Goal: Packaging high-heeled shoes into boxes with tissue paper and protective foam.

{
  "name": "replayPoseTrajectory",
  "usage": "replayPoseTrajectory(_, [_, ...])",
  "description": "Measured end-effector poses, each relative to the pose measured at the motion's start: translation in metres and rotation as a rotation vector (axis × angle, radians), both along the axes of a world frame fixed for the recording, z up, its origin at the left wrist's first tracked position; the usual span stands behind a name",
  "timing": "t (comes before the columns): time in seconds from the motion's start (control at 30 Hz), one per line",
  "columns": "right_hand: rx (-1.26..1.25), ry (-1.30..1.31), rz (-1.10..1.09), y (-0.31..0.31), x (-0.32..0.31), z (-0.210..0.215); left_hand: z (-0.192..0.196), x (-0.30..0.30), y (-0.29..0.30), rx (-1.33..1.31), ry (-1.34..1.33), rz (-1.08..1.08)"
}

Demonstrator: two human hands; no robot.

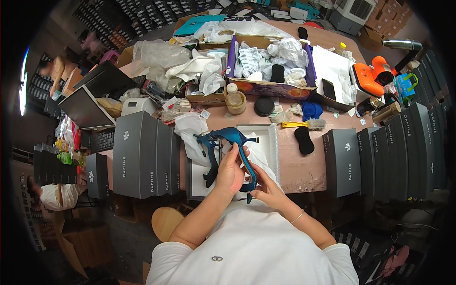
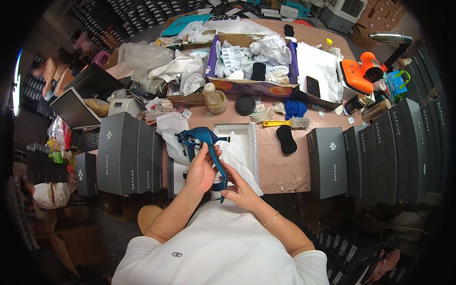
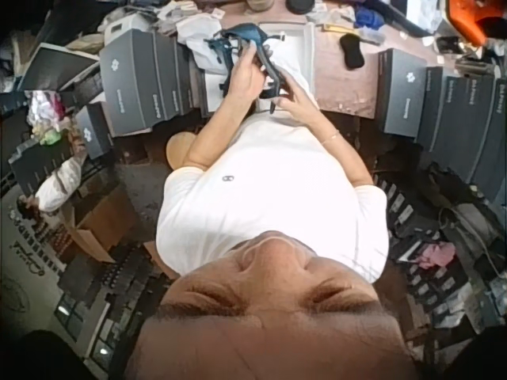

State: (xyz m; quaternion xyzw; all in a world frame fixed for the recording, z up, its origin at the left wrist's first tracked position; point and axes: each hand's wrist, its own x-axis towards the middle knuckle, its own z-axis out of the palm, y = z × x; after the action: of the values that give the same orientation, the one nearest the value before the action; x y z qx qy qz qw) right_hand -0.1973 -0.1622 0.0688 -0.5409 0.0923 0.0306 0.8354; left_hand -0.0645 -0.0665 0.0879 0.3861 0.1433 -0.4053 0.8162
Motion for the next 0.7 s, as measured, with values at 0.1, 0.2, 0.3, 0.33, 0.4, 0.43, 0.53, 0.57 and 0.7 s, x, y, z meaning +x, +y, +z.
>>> replayPoseTrajectory(0.1, [0.048, 0.018, 0.022, -0.003, 0.000, 0.004, 0.001, -0.003, 0.002, 0.019, -0.058, -0.018])
replayPoseTrajectory(0.2, [0.041, 0.014, -0.011, -0.001, -0.002, 0.003, -0.002, -0.002, 0.003, -0.017, -0.099, -0.073])
replayPoseTrajectory(0.3, [-0.155, -0.014, -0.072, 0.004, -0.005, 0.007, 0.003, -0.002, 0.008, -0.066, -0.185, -0.191])
replayPoseTrajectory(0.33, [-0.237, -0.029, -0.091, 0.007, -0.005, 0.010, 0.002, 0.000, 0.010, -0.103, -0.193, -0.226])
replayPoseTrajectory(0.4, [-0.403, -0.065, -0.115, 0.010, -0.005, 0.014, 0.001, 0.004, 0.013, -0.151, -0.241, -0.290])
replayPoseTrajectory(0.43, [-0.417, -0.082, -0.107, 0.011, -0.006, 0.013, 0.001, 0.008, 0.015, -0.173, -0.266, -0.320])
replayPoseTrajectory(0.53, [-0.452, -0.125, -0.151, 0.000, -0.012, 0.006, 0.013, 0.031, 0.024, -0.118, -0.321, -0.633])
replayPoseTrajectory(0.57, [-0.456, -0.123, -0.228, -0.010, -0.016, -0.003, 0.017, 0.039, 0.025, -0.042, -0.380, -0.754])
replayPoseTrajectory(0.7, [-0.194, -0.100, -0.457, -0.049, -0.010, 0.011, 0.014, 0.048, 0.025, -0.011, -0.461, -1.096])
